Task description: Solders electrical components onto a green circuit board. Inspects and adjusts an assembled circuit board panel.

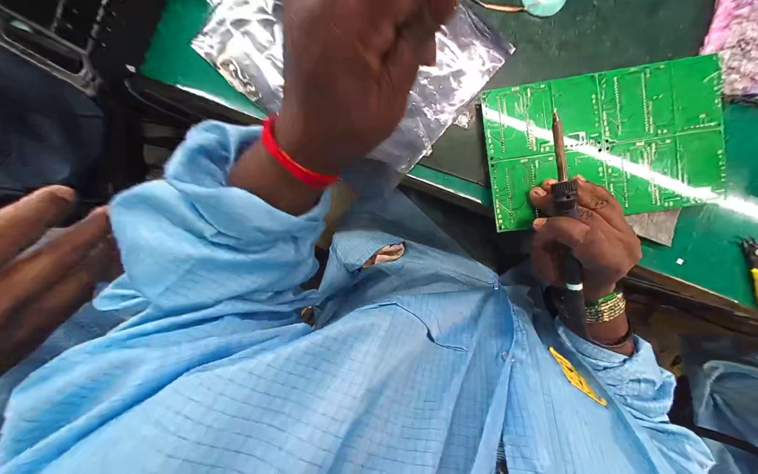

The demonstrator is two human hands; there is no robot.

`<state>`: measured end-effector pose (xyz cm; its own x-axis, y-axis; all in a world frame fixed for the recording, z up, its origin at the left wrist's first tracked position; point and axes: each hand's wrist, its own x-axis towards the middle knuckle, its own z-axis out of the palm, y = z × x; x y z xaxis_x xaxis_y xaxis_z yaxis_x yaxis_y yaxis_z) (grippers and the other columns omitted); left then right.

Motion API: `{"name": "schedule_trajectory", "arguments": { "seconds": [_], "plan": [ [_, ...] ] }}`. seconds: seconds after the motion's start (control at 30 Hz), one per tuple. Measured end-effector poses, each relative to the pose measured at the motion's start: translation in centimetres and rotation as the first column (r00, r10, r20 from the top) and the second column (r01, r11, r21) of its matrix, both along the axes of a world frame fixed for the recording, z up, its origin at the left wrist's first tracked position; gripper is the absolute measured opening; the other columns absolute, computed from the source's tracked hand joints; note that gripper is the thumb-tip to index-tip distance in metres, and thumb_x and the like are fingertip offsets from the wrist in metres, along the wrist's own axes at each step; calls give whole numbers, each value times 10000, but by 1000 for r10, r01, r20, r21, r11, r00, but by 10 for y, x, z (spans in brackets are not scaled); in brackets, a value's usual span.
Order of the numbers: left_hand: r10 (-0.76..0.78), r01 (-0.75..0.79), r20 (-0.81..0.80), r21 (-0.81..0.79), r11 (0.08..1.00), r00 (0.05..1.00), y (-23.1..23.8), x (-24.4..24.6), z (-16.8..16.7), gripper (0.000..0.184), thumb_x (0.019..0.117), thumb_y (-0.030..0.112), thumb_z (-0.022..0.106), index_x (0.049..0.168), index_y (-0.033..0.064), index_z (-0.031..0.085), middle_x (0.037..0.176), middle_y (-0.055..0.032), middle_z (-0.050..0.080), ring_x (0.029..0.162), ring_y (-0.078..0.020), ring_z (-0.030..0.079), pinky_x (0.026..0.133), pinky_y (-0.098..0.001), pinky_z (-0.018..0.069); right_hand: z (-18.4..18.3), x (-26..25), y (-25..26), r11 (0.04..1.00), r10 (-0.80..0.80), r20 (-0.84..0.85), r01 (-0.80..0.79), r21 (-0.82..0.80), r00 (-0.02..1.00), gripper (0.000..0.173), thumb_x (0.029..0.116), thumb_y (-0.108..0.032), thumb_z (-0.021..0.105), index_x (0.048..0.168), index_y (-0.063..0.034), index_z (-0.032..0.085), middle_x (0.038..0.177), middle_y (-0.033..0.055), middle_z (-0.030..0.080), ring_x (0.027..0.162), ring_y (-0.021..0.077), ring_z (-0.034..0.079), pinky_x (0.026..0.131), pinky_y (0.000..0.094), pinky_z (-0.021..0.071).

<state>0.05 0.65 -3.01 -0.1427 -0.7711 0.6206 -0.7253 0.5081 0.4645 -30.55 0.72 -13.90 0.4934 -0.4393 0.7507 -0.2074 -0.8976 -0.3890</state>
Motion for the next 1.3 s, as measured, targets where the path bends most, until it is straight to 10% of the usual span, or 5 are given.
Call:
{"name": "schedule_trajectory", "arguments": {
  "seconds": [0.37,0.6,0.87,1.13,1.3],
  "plan": [
    [-363,373,-143,55,926,921,24,-26,-71,299,979,176,402,1165,-10,544,1143,-181,614,1108,-240,564,954,-403,412,2,4,-1,997,-46,23,44,62,999,99,963,-96,590,961,-50,678,1014,130,761,1102,258,708,1120,506,438],
    [-426,436,-628,-150,887,651,19,-30,-51,114,1011,221,494,1104,205,557,1111,87,645,989,-52,625,774,-230,530,3,3,1,995,-46,14,44,87,999,95,973,-107,603,984,-59,684,1057,127,761,1144,253,691,1146,496,406],
    [-320,317,-528,-101,943,786,23,-46,-76,292,973,-23,428,1244,69,371,1292,-37,632,882,-43,653,717,-229,538,2,2,1,995,-15,31,12,103,999,140,986,-120,542,984,-59,668,1070,117,758,1165,238,684,1156,500,399],
    [-385,456,-474,39,889,792,30,-43,-71,536,967,20,590,1416,-123,335,1417,-234,568,1335,-238,568,1128,-378,470,-2,2,1,995,-23,64,16,101,998,124,979,-98,550,991,-75,671,1078,93,761,1170,217,685,1149,499,419],
    [-267,267,-259,-37,963,928,44,-43,-70,304,1086,148,490,1267,-77,586,1199,-176,729,1221,-195,659,1122,-402,452,-2,0,1,994,-11,82,2,106,997,125,980,-94,547,999,-73,669,1098,93,762,1173,220,686,1144,496,428]
  ]
}}
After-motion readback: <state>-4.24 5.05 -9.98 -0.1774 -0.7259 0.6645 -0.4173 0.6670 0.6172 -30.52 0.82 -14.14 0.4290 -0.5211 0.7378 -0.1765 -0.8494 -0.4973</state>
